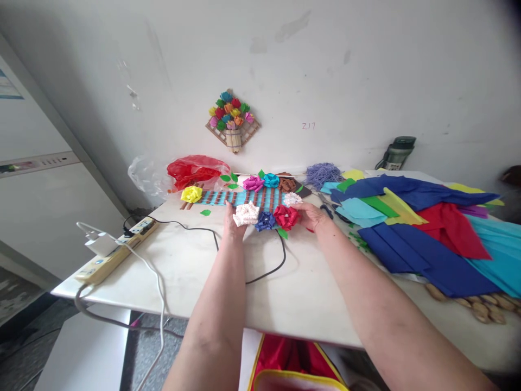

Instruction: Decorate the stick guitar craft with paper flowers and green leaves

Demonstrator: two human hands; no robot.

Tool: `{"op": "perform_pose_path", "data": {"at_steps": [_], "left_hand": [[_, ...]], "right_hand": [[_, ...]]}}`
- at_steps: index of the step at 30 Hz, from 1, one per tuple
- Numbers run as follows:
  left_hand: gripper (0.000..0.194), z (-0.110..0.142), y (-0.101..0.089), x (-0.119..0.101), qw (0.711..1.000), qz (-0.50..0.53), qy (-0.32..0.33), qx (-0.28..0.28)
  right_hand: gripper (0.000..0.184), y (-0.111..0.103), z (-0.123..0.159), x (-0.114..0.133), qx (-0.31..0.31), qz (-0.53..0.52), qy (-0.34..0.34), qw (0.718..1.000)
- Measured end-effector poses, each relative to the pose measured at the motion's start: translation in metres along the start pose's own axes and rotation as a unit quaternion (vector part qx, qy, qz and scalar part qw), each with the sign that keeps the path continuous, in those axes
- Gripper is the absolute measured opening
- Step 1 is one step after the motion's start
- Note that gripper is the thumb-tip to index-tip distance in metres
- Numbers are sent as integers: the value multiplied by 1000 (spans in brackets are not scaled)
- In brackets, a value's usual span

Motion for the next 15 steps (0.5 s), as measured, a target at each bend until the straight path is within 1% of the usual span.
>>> {"op": "perform_pose_path", "data": {"at_steps": [3,6,10,13,15], "left_hand": [[60,-1,0,1,1000,-6,-12,-7],[59,-2,1,0,1000,-7,-5,-12],[51,-3,0,-1,999,-27,13,-21],[45,-4,-2,-2,998,-50,14,-26],[40,-4,-3,-2,998,-61,15,-29]], "right_hand": [[27,-1,-3,-2,-7,-8,1,1000],[25,-1,-3,-2,-20,-5,-3,1000],[24,-1,-2,0,-20,-3,-12,1000],[26,-1,-3,0,-10,2,-17,1000],[25,-2,-4,0,-13,0,-12,1000]]}}
Point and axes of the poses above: each hand's wrist, its own z-axis away from the middle knuckle, its own y-axis out of the palm, x = y × z, the point moved 5 cm from there along -z, towards the middle knuckle, and after that the axes turned 7 degrees about y, right-handed, at the moved point
